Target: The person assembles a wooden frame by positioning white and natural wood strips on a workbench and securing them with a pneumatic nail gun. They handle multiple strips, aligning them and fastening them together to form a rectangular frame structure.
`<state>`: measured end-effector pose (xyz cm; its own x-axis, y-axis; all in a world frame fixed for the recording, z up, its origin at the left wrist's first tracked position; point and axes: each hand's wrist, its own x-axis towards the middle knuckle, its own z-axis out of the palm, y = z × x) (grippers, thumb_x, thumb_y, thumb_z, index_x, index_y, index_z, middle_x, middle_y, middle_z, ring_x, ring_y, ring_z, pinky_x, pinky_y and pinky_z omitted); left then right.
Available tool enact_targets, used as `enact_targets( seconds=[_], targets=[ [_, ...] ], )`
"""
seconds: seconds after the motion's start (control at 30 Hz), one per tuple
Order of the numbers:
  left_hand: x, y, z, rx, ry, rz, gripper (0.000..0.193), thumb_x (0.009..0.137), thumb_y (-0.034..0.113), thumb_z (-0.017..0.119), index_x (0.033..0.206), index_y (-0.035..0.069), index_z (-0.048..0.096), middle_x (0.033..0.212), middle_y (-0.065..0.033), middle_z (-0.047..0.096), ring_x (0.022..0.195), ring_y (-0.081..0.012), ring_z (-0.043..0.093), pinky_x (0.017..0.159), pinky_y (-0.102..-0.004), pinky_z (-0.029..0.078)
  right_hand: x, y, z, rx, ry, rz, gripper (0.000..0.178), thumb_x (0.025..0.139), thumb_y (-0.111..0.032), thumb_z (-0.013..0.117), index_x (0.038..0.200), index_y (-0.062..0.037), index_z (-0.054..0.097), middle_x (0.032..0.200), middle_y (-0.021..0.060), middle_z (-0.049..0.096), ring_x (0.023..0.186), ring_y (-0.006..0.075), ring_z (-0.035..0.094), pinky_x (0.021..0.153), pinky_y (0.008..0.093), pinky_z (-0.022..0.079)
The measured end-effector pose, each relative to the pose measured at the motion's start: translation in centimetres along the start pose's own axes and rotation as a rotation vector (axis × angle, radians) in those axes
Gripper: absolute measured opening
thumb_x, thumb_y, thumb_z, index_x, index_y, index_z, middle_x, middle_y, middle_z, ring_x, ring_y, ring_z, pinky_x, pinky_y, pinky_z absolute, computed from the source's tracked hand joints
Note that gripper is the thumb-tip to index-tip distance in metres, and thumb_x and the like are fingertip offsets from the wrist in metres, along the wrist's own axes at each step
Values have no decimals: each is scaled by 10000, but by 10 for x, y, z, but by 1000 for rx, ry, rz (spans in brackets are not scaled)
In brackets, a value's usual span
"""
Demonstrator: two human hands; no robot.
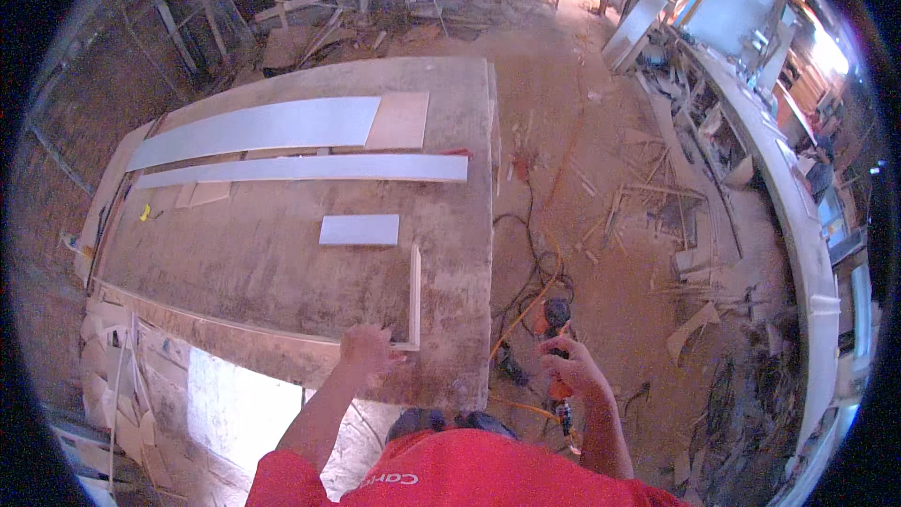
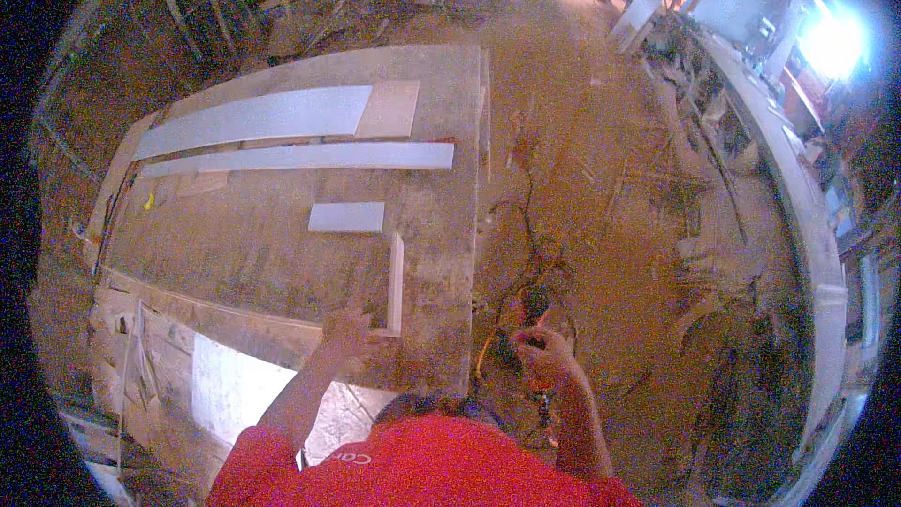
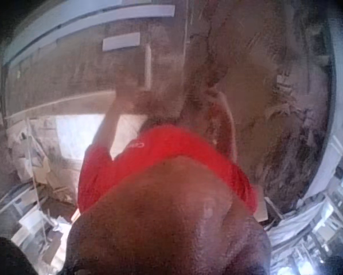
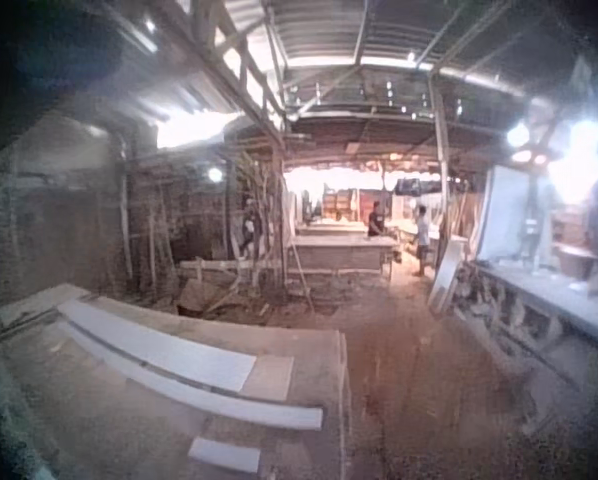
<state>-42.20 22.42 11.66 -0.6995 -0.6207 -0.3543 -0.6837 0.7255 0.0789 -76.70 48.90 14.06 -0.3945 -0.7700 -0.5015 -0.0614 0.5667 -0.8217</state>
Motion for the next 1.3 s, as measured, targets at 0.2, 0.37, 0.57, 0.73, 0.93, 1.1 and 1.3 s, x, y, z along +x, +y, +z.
enact_targets(
  seconds=[0.2, 0.37, 0.57, 0.73, 0.93, 1.1, 1.3],
  targets=[
    [14, -20, 32, -8, -85, -19, 398, 779, 325, 832, 1069, 74, 726, 1057, -153, 706, 1062, -369, 695, 896, -489, 574, 21, -15, 5, -2, 163, -273, 426, 837, -19, 781, 1152, -84, 503, 950, 35, 635, 794, 137, 609, 680, 330, 519],
    [-5, 3, -37, -10, -106, -74, 330, 779, 231, 793, 1053, 47, 772, 1063, -201, 735, 1036, -382, 709, 887, -489, 579, 1, -92, 40, 426, 105, -128, 507, 806, 2, 796, 1257, -83, 580, 1079, 36, 653, 874, 152, 633, 743, 326, 537],
    [4, -13, -1, -75, -64, 16, 291, 782, 308, 798, 941, 64, 795, 997, -174, 754, 976, -359, 738, 852, -491, 598, -14, -62, 65, 665, -94, 129, 449, 844, 4, 787, 1263, -33, 631, 1198, 83, 691, 1002, 194, 690, 818, 357, 592],
    [8, -12, -1, -47, -41, 100, 239, 829, 255, 709, 935, 59, 795, 1005, -175, 759, 991, -346, 744, 836, -485, 601, -9, -50, 98, -113, -69, -248, 475, 841, 22, 792, 1286, 17, 627, 1244, 124, 700, 1108, 208, 695, 924, 371, 589],
    [8, -15, -1, -139, -14, 80, 251, 845, 223, 621, 918, 66, 803, 965, -173, 767, 935, -359, 755, 807, -488, 606, -1, -85, 123, -461, 1, -266, 412, 811, -57, 855, 1190, 0, 704, 1149, 92, 758, 1035, 150, 724, 906, 340, 576],
    [9, -19, -3, -99, 3, 140, 270, 845, 243, 624, 946, 77, 811, 976, -173, 770, 934, -364, 757, 812, -492, 606, -2, -89, 123, -504, 59, -388, 389, 797, -97, 881, 1146, -14, 731, 1084, 82, 779, 992, 162, 742, 877, 327, 579],
    [11, -14, -8, -117, -101, 55, 261, 845, 236, 637, 965, 87, 815, 1011, -169, 774, 954, -349, 758, 820, -481, 610, 14, -86, 124, -577, 6, -142, 389, 806, -113, 878, 1148, -4, 727, 1082, 88, 782, 989, 172, 749, 869, 341, 583]
  ],
)
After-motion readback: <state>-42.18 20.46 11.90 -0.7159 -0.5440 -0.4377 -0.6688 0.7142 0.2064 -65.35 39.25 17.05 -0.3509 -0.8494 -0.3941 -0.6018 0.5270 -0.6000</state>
